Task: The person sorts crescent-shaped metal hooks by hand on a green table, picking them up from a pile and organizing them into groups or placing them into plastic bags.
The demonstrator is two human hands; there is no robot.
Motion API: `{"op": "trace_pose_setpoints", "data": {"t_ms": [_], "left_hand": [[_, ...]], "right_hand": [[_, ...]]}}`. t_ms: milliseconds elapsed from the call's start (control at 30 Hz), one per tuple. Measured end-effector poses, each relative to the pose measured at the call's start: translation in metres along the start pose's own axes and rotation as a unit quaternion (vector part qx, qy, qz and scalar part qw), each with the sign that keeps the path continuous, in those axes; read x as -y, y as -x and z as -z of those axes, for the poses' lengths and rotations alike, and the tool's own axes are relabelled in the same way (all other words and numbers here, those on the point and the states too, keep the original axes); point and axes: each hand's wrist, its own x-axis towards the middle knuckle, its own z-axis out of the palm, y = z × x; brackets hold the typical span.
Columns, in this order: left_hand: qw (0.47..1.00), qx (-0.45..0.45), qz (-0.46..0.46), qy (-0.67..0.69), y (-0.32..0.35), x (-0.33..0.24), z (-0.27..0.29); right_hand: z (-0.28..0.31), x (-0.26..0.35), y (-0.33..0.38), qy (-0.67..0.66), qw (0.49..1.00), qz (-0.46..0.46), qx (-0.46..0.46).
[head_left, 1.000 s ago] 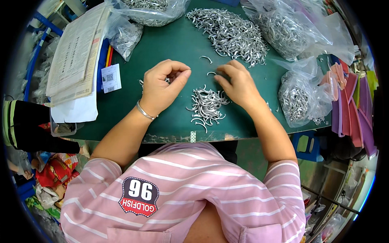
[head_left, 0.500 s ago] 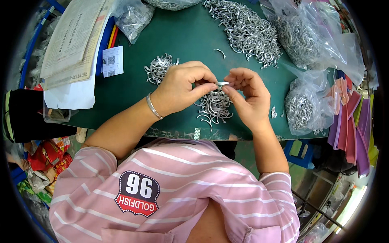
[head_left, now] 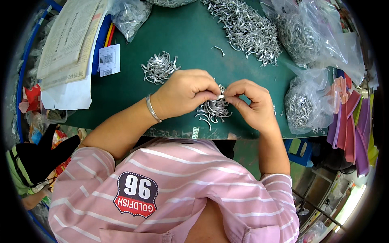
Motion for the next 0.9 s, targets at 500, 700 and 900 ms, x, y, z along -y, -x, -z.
{"op": "trace_pose_setpoints", "data": {"t_ms": [500,700,900], "left_hand": [[0.983,-0.135,0.122,-0.013,-0.004,0.0,0.003],[0.988,-0.133,0.06,-0.051,-0.003,0.007,0.004],[0.987,-0.142,0.054,-0.049,-0.003,0.004,0.002]], "right_hand": [[-0.007,-0.046,-0.058,0.213,0.971,0.053,-0.099],[-0.02,-0.022,-0.036,-0.009,0.989,0.096,-0.112],[-0.009,-0.03,-0.041,0.098,0.992,0.068,-0.05]]}}
